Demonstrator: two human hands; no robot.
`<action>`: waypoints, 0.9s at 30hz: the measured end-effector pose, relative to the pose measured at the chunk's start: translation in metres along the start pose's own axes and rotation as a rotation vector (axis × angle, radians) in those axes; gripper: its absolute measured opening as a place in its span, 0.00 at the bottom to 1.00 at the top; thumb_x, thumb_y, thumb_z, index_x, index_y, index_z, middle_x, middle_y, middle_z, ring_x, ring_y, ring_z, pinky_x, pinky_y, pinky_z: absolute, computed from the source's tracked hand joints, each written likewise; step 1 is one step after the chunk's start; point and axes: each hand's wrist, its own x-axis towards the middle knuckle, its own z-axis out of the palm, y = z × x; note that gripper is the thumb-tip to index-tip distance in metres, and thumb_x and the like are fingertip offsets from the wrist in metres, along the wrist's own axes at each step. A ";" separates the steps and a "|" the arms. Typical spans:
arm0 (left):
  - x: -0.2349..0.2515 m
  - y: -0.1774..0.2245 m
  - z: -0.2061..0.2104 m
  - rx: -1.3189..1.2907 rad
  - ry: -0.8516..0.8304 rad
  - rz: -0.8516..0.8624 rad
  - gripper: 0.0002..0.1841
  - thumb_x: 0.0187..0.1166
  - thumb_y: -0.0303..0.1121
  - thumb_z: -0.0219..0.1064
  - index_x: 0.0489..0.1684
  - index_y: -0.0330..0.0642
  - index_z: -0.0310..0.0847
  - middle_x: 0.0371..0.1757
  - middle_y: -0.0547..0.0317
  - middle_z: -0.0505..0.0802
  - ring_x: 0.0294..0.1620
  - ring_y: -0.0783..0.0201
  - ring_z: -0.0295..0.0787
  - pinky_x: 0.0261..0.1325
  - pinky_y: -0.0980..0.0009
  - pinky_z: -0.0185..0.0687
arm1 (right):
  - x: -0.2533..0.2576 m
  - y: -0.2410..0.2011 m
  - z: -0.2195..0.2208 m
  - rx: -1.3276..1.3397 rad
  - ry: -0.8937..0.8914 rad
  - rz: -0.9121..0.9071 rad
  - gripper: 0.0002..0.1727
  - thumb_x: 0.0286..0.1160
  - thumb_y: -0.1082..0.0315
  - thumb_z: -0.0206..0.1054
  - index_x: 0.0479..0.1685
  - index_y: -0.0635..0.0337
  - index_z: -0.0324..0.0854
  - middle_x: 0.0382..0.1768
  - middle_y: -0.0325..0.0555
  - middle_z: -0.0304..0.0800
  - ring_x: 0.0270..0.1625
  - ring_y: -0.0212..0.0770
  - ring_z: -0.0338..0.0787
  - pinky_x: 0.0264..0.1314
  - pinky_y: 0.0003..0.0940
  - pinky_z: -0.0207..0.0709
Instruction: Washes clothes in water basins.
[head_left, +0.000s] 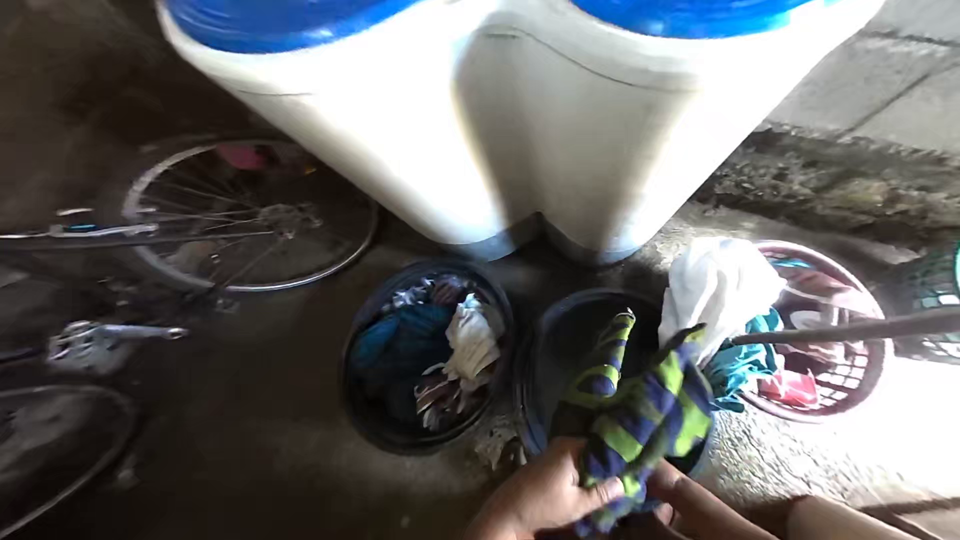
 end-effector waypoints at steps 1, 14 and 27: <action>0.021 -0.035 0.004 0.086 -0.010 -0.101 0.21 0.80 0.43 0.72 0.55 0.30 0.87 0.50 0.45 0.95 0.56 0.59 0.93 0.68 0.57 0.85 | 0.022 0.032 0.004 -0.006 0.116 0.063 0.18 0.78 0.69 0.68 0.60 0.74 0.85 0.60 0.71 0.89 0.67 0.65 0.87 0.76 0.62 0.73; 0.177 -0.341 0.079 0.810 -0.318 -0.637 0.54 0.65 0.57 0.80 0.96 0.69 0.48 0.97 0.49 0.28 0.93 0.25 0.15 0.78 0.14 0.41 | 0.208 0.200 0.093 -0.183 0.205 0.399 0.52 0.65 0.61 0.80 0.93 0.21 0.56 0.98 0.54 0.30 0.94 0.78 0.27 0.72 0.93 0.52; 0.228 -0.393 0.102 0.908 -0.327 -0.529 0.36 0.83 0.47 0.67 0.88 0.41 0.65 0.91 0.38 0.64 0.92 0.38 0.54 0.89 0.37 0.54 | 0.245 0.227 0.078 -0.216 0.032 0.471 0.33 0.86 0.66 0.59 0.91 0.61 0.59 0.88 0.66 0.62 0.88 0.69 0.65 0.81 0.74 0.62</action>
